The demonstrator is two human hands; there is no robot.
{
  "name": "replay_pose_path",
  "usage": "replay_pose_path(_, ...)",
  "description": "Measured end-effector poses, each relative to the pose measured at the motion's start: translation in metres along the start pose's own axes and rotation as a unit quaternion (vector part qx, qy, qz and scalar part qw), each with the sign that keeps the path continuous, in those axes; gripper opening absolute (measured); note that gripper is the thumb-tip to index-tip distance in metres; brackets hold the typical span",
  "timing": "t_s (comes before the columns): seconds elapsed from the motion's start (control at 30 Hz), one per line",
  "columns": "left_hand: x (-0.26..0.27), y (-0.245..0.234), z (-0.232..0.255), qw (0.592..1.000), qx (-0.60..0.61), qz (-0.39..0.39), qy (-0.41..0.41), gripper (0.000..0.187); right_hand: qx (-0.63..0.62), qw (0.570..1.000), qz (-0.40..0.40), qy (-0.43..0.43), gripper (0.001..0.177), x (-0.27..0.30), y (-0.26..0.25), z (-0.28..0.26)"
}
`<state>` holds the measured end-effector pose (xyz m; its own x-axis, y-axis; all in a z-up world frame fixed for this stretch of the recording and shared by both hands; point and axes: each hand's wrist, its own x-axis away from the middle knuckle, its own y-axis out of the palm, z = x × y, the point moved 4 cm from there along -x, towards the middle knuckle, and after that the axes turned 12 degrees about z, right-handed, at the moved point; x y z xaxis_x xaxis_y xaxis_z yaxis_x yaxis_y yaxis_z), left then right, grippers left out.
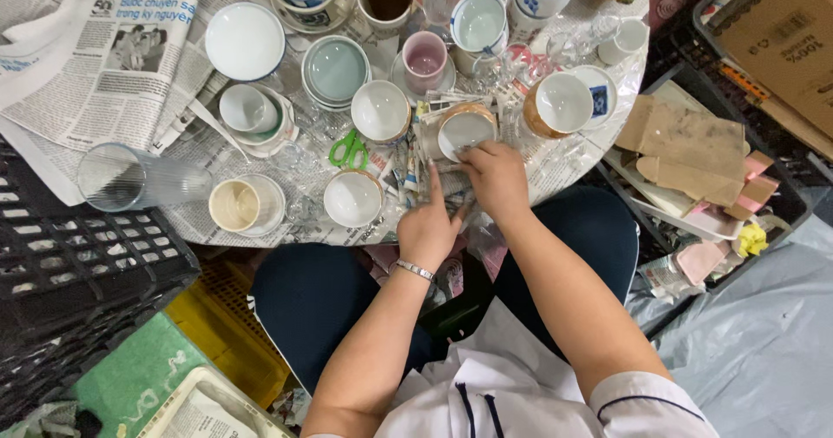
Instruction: The person wraps small ceramic bowls and cups individually with newspaper sheets. They fold the paper around each item, tuck the edges, and place the wrapped pieces into a black plastic crate. The process is repeated for multiple items on a table covered with newspaper.
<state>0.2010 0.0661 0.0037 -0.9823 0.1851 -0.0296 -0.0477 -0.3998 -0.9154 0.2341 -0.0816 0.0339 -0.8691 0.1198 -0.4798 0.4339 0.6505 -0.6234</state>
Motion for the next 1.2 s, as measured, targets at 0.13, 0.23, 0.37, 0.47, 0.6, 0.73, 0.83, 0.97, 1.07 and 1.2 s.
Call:
replay_pose_path(0.13,0.013,-0.005,0.004,1.0,-0.015,-0.015,0.018,0.099,0.004,0.999,0.039,-0.03,0.016,0.003,0.008,0.006)
replay_pose_path(0.23,0.022,-0.009,0.006,0.999,-0.026,-0.011,0.036,0.099,0.003,0.998,0.053,-0.03,0.016,0.002,0.011,0.005)
replay_pose_path(0.37,0.022,-0.012,0.007,0.999,-0.026,-0.018,0.034,0.098,0.022,0.997,0.067,-0.039,0.017,0.0,0.006,-0.002)
replay_pose_path(0.47,0.004,-0.016,0.009,0.999,-0.021,0.033,0.033,0.097,0.029,0.997,0.07,-0.035,0.017,-0.003,-0.005,-0.006)
replay_pose_path(0.6,-0.013,-0.007,0.006,1.0,0.013,-0.018,-0.019,0.097,0.019,0.997,0.068,-0.024,0.014,-0.003,-0.019,-0.011)
replay_pose_path(0.73,-0.011,-0.009,0.008,1.0,0.002,0.01,-0.005,0.097,0.011,0.999,0.033,-0.011,0.016,-0.008,-0.023,-0.017)
replay_pose_path(0.83,-0.003,-0.012,0.009,1.0,0.006,-0.001,-0.009,0.099,0.014,1.0,0.004,-0.011,0.023,-0.012,-0.024,-0.024)
replay_pose_path(0.97,0.012,-0.022,0.015,0.999,0.007,0.021,0.025,0.091,0.007,1.0,-0.001,-0.009,0.037,-0.016,-0.031,-0.03)
replay_pose_path(1.07,0.017,-0.029,0.019,0.999,0.015,0.007,0.032,0.08,0.001,1.0,0.015,-0.011,0.049,-0.019,-0.035,-0.033)
replay_pose_path(1.2,0.018,-0.041,0.026,0.998,0.041,0.014,0.045,0.072,0.003,0.999,0.037,-0.009,0.056,-0.02,-0.037,-0.035)
